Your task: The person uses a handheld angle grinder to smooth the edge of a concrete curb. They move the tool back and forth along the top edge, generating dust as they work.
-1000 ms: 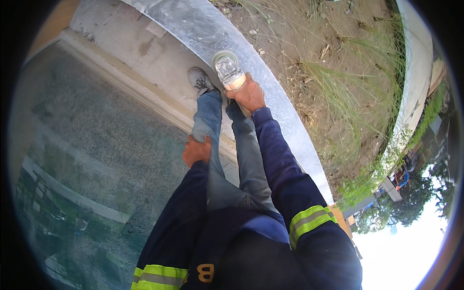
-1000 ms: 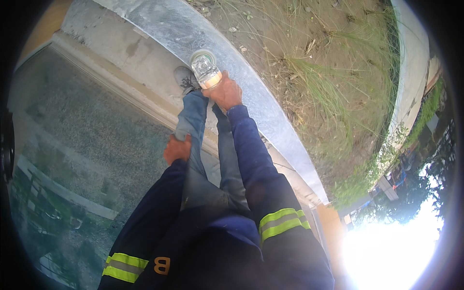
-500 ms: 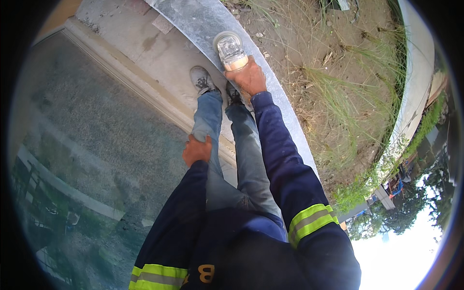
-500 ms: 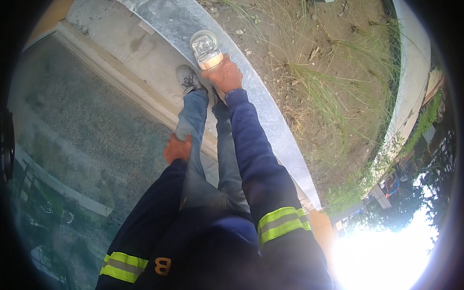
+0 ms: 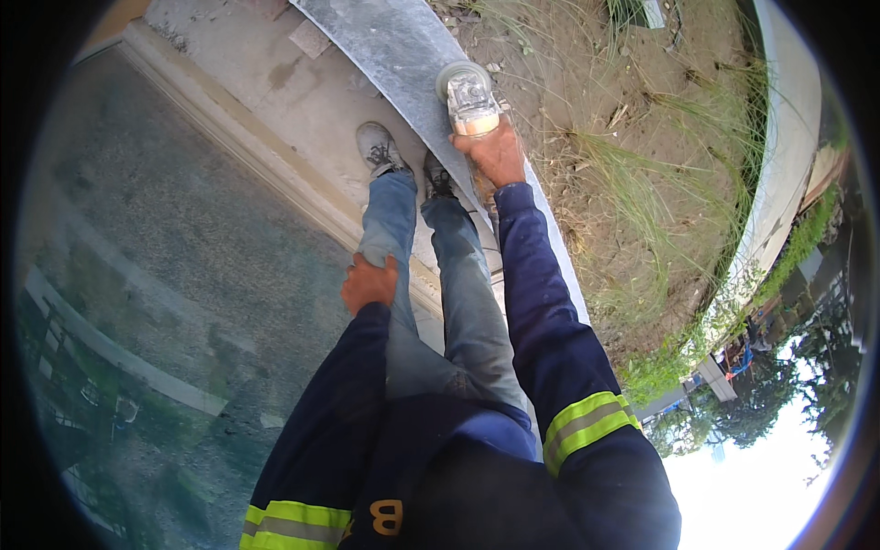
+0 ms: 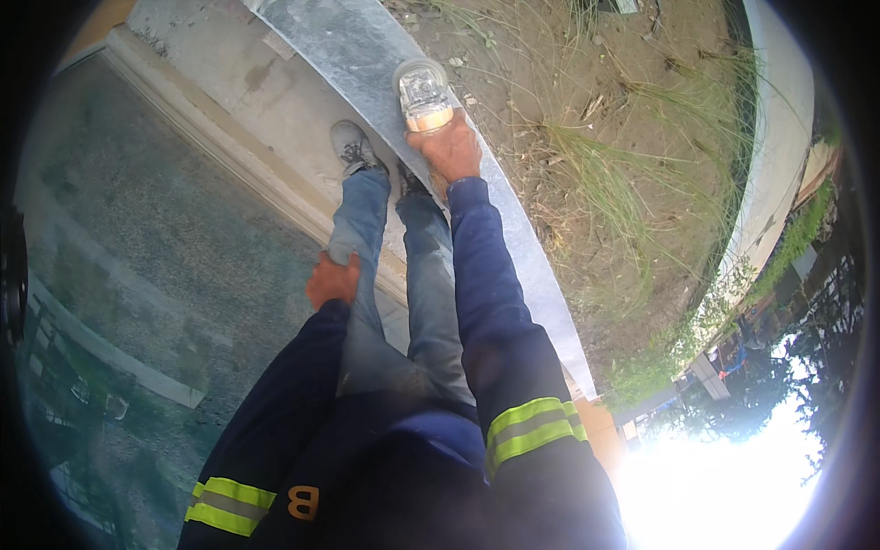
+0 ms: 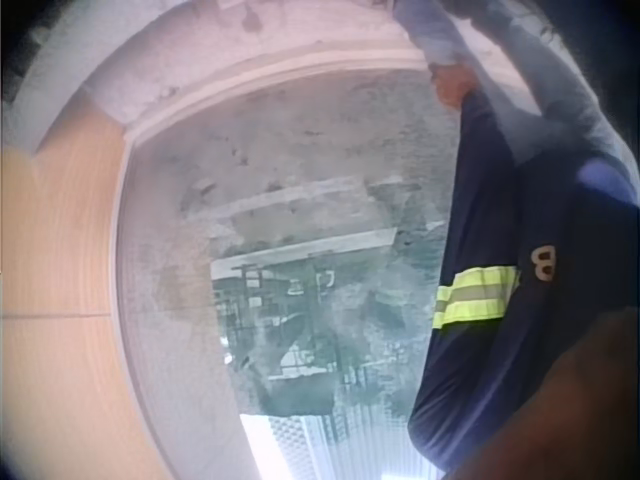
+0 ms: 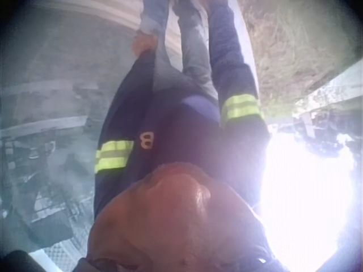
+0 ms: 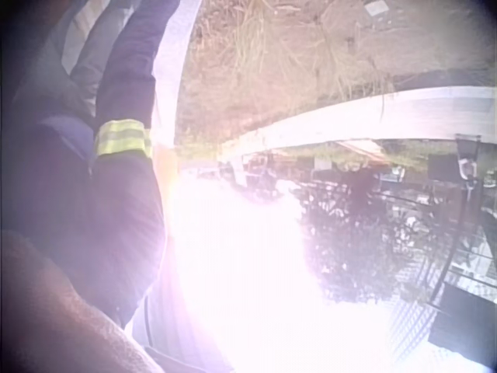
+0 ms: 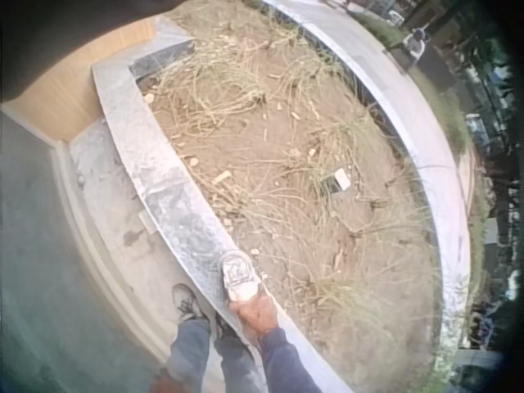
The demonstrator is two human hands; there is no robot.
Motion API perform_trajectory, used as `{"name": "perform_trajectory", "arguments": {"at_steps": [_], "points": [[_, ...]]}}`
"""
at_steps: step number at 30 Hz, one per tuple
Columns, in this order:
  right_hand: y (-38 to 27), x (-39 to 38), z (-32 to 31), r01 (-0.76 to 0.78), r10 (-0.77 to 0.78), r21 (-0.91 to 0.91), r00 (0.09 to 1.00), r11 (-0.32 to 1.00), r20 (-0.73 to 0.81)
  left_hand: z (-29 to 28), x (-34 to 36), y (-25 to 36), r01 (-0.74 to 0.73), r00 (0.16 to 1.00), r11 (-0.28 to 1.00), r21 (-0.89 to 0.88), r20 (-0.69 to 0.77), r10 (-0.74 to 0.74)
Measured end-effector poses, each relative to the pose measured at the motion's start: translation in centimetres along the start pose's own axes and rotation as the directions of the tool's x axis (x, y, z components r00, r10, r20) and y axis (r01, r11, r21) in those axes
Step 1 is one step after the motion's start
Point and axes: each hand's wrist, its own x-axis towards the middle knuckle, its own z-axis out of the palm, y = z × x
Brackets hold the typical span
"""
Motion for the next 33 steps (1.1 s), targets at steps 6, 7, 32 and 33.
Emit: {"name": "perform_trajectory", "arguments": {"at_steps": [6,7,32,33], "points": [[-2.6,-1.3,1.6,0.004,0.001,-0.042,0.993,0.999,0.117,-0.5,-0.2,0.7,-0.016,0.999,1.000,0.024,-0.041,0.017],[-2.4,-2.0,1.9,-0.003,0.008,-0.037,0.992,0.999,0.130,-0.6,-0.2,0.6,-0.012,0.999,1.000,0.022,-0.041,0.013],[2.2,-2.9,-0.3,-0.085,0.086,-0.019,0.995,0.996,0.051,-0.7,-0.2,1.0,0.001,0.999,0.999,0.038,-0.033,0.000],[2.6,-2.4,-0.7,-0.099,0.099,-0.013,0.995,0.995,0.029,-0.6,-0.1,0.9,-0.001,0.999,0.999,0.038,-0.033,0.002]]}}
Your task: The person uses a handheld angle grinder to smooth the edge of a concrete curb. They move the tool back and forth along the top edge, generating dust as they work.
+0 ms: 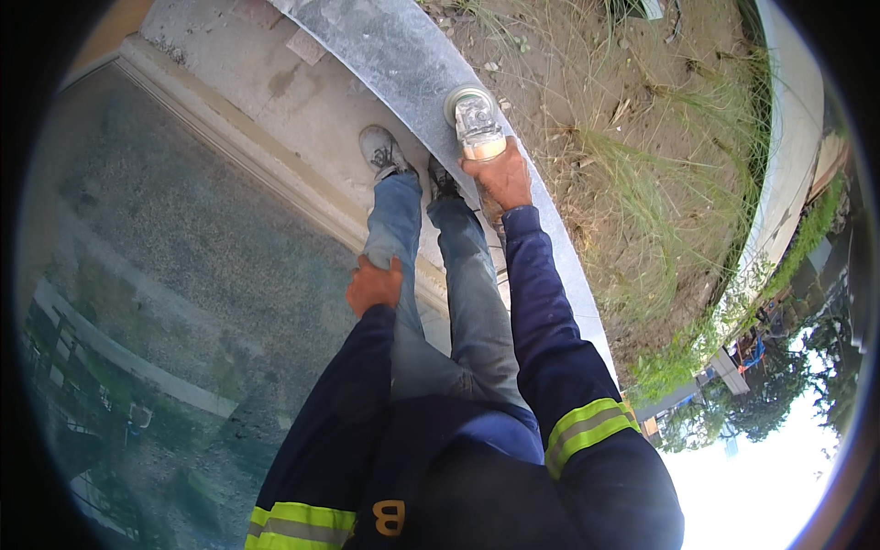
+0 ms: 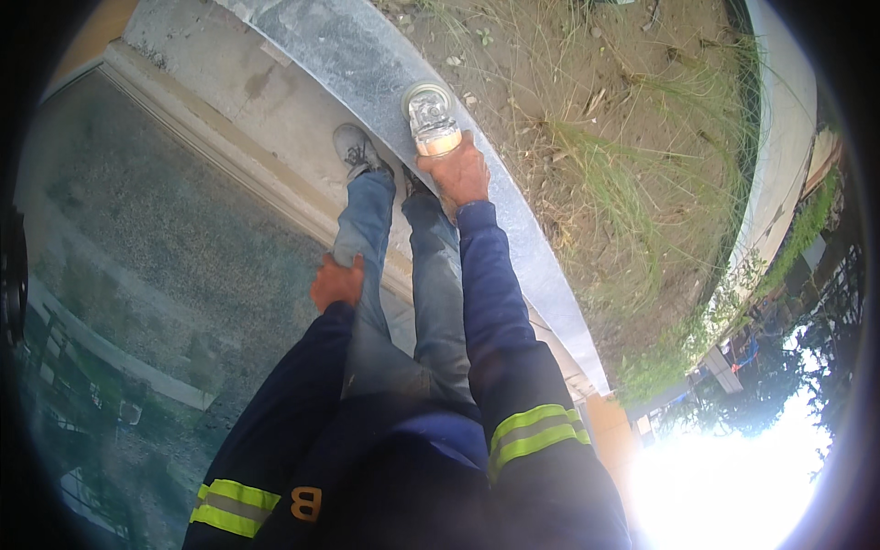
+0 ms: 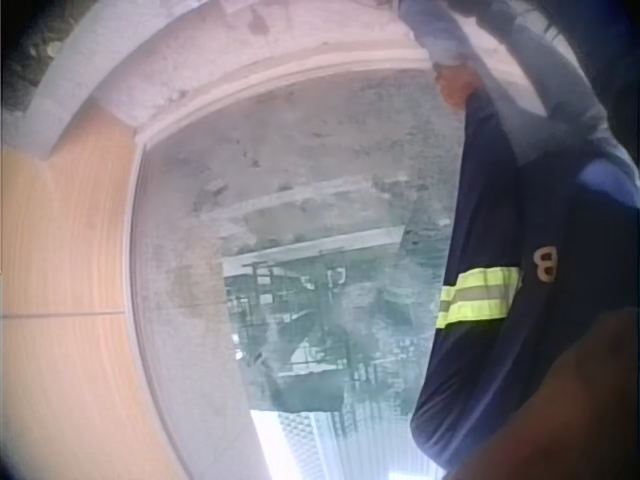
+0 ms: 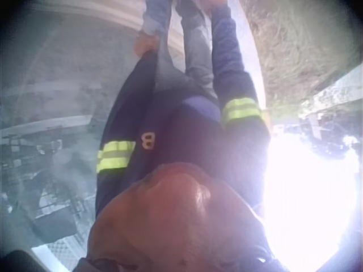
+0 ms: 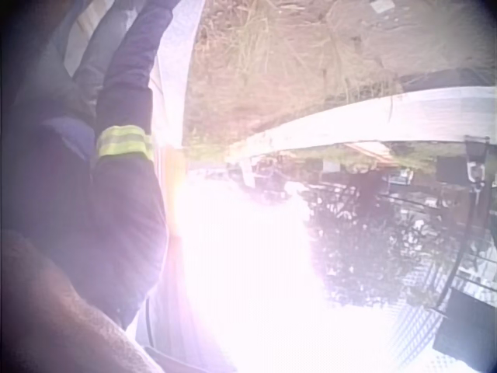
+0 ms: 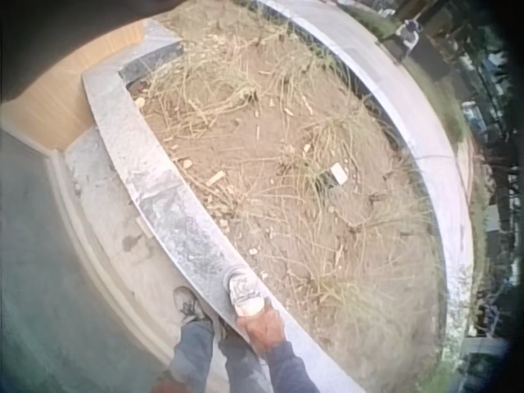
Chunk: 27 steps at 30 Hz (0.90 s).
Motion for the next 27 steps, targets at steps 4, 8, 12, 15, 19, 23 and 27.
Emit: {"name": "perform_trajectory", "arguments": {"at_steps": [4,8,12,15,19,23,27], "points": [[-0.5,2.8,-0.8,0.013,-0.011,0.042,0.998,0.999,-0.055,0.0,0.0,0.0,-0.006,1.000,1.000,-0.004,0.017,0.006],[-4.7,2.9,0.2,0.075,-0.075,0.039,0.997,0.996,-0.002,0.1,0.1,-0.1,-0.016,1.000,1.000,0.002,-0.001,0.016],[-4.7,0.7,1.7,0.075,-0.071,-0.032,0.993,0.997,0.099,-0.1,-0.2,0.2,-0.024,1.000,1.000,0.013,-0.018,0.024],[-2.9,-1.2,2.4,0.079,-0.070,-0.075,0.991,0.994,0.117,0.0,0.0,0.0,-0.023,1.000,1.000,0.010,-0.017,0.023],[0.1,-1.1,0.6,0.002,0.000,-0.051,0.999,0.999,0.040,0.1,0.1,-0.2,-0.027,1.000,1.000,-0.007,-0.011,0.027],[0.3,2.0,-0.9,0.031,-0.026,0.064,0.997,0.997,-0.066,0.0,0.0,-0.1,-0.020,1.000,1.000,-0.009,0.009,0.020],[-3.4,3.8,-0.7,0.146,-0.142,0.103,0.989,0.984,-0.043,0.2,0.0,-0.2,-0.007,1.000,1.000,-0.005,0.026,0.007]]}}
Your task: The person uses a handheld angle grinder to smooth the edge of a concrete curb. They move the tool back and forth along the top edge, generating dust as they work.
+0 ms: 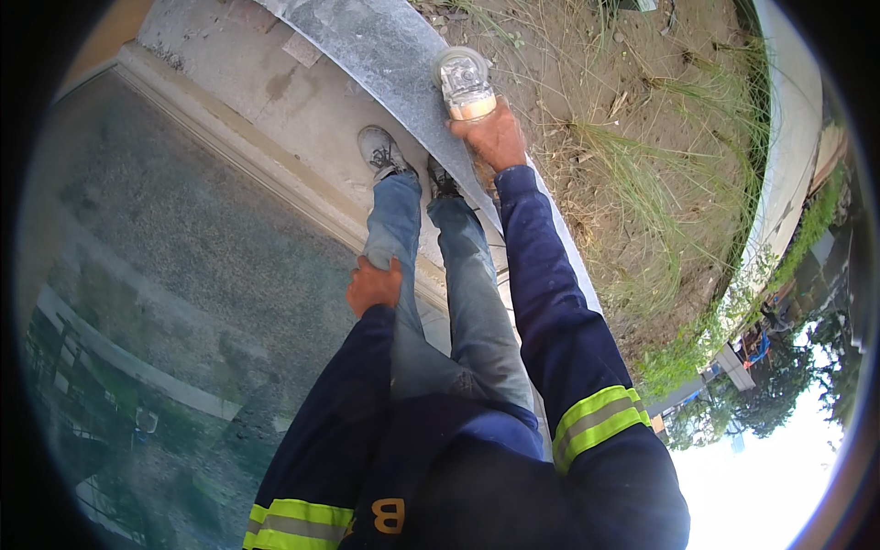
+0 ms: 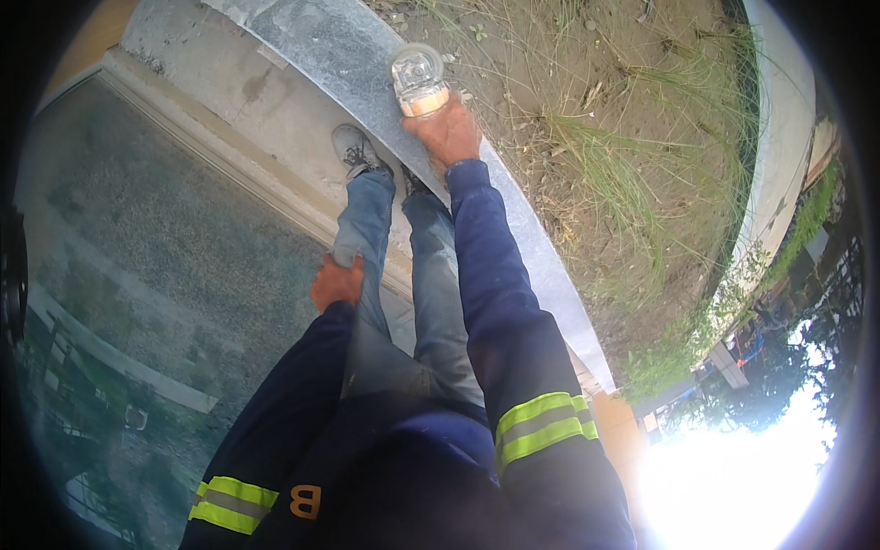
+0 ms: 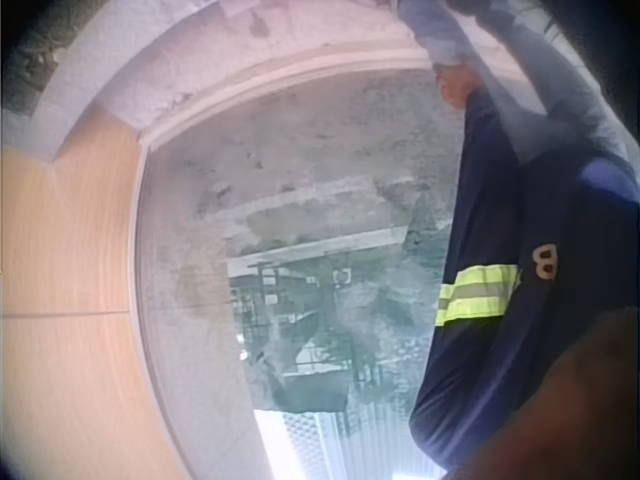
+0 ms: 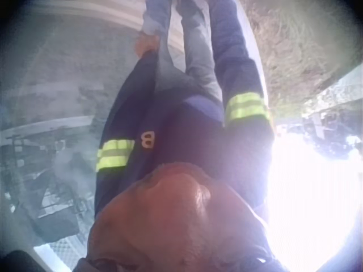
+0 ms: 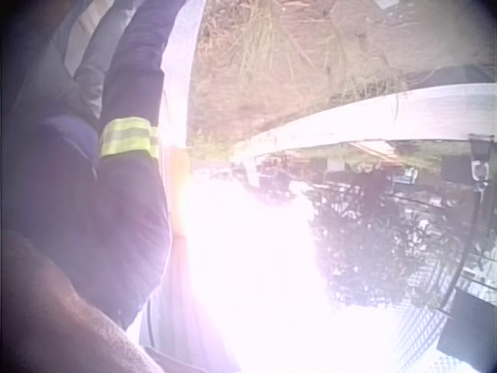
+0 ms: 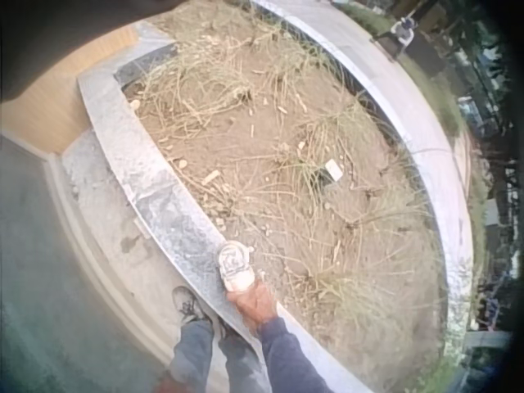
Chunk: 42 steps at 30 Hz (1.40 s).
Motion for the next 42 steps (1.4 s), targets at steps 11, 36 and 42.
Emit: {"name": "perform_trajectory", "arguments": {"at_steps": [11,36,42], "points": [[0.8,-5.1,2.7,-0.085,0.103,-0.152,0.988,0.985,0.117,0.0,-0.1,0.1,0.007,1.000,1.000,0.003,-0.023,-0.006],[3.3,-3.1,-0.6,-0.121,0.121,-0.042,0.993,0.992,0.014,-0.5,-0.3,0.5,0.009,1.000,1.000,-0.005,0.012,-0.009],[-1.1,0.7,-0.4,-0.052,0.053,-0.025,0.998,0.998,0.028,-0.4,-0.3,0.4,0.015,1.000,1.000,0.004,0.011,-0.015]]}}
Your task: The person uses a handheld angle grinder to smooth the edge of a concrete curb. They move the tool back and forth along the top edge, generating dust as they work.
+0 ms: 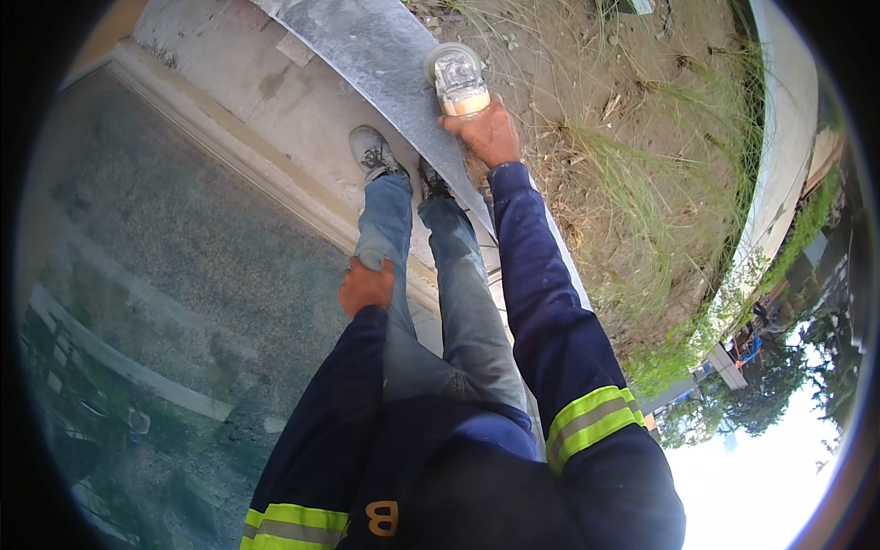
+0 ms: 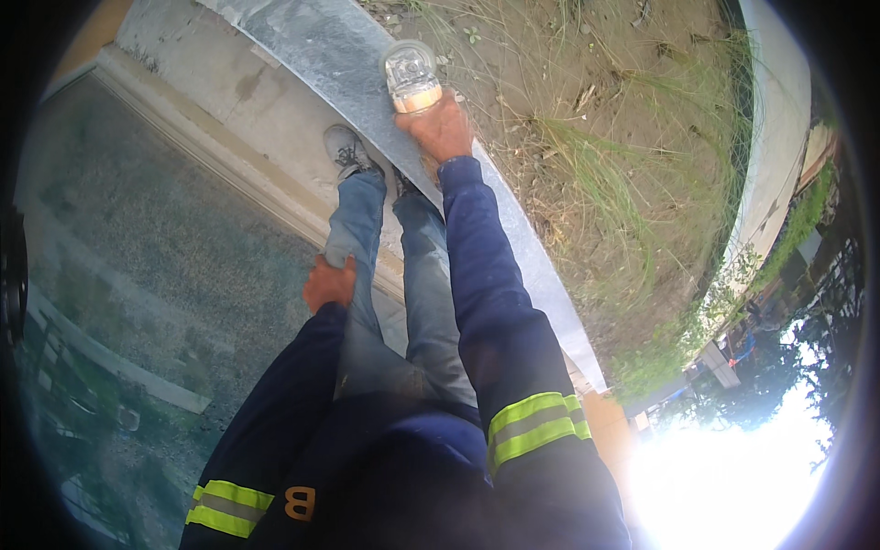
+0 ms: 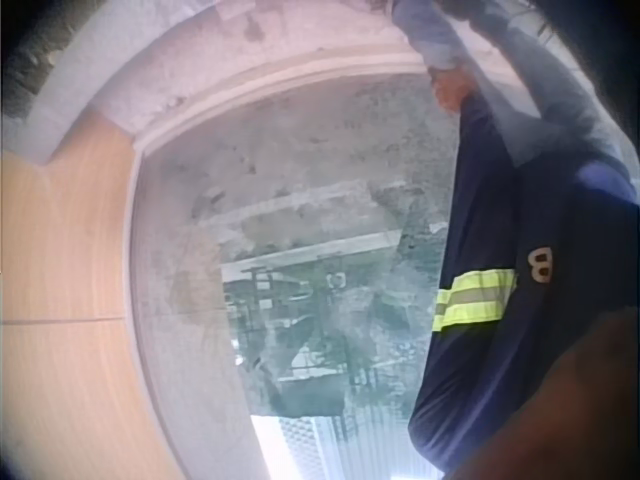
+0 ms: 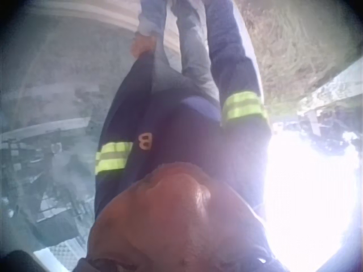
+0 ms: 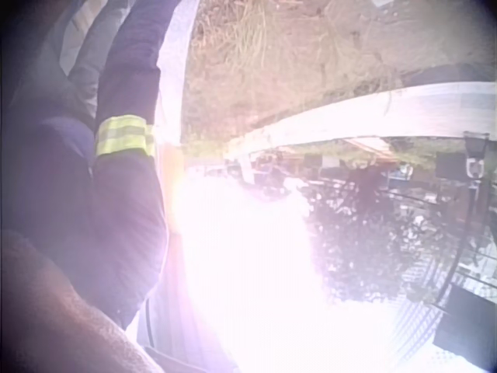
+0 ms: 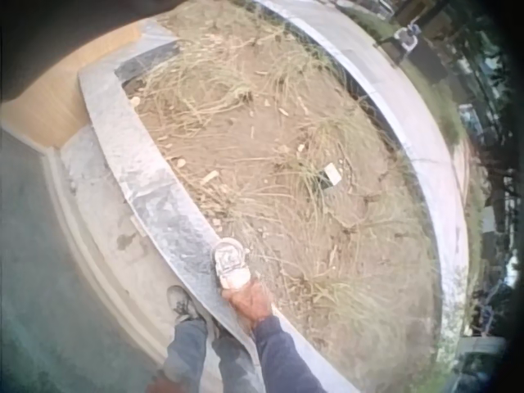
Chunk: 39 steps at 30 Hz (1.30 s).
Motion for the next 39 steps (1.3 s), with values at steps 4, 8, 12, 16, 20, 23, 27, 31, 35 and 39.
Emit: {"name": "perform_trajectory", "arguments": {"at_steps": [4,8,12,16,20,23,27,31,35,39], "points": [[-2.3,-0.5,2.6,0.028,-0.024,-0.082,0.999,0.996,0.048,-0.2,0.0,0.2,-0.013,1.000,1.000,0.007,-0.008,0.013],[-1.0,-3.3,3.3,-0.008,0.025,-0.145,0.993,0.989,0.119,-0.3,0.1,0.2,-0.010,1.000,1.000,0.003,-0.009,0.010],[1.4,-4.8,2.3,-0.043,0.059,-0.165,0.994,0.985,0.094,-0.1,0.5,-0.1,-0.002,1.000,1.000,0.006,-0.009,0.002],[2.6,-2.5,0.6,-0.058,0.058,-0.067,0.998,0.996,0.005,-0.1,0.4,-0.2,-0.011,1.000,1.000,0.009,-0.009,0.011],[-0.3,0.7,0.5,0.025,-0.025,-0.007,1.000,1.000,-0.004,0.2,0.5,-0.5,-0.002,1.000,1.000,0.003,-0.009,0.002],[-2.4,1.5,1.7,0.075,-0.075,-0.005,0.997,0.997,0.011,-0.3,0.3,-0.1,-0.005,1.000,1.000,-0.019,0.004,0.005],[-5.0,-0.8,3.5,0.047,-0.036,-0.147,0.996,0.988,0.082,-0.4,0.2,0.0,0.006,1.000,1.000,0.009,-0.005,-0.006],[-2.6,-3.5,4.1,0.012,0.004,-0.137,0.994,0.990,0.114,-0.4,0.1,-0.1,0.009,1.000,1.000,-0.024,0.004,-0.009],[1.5,-5.5,2.4,-0.042,0.057,-0.169,0.995,0.985,0.086,0.0,0.2,-0.3,0.020,1.000,0.998,-0.063,0.020,-0.019],[4.6,-3.8,1.6,-0.010,0.007,-0.066,0.999,0.998,-0.052,0.4,0.1,-0.4,0.006,1.000,0.996,-0.092,0.020,-0.004]]}}
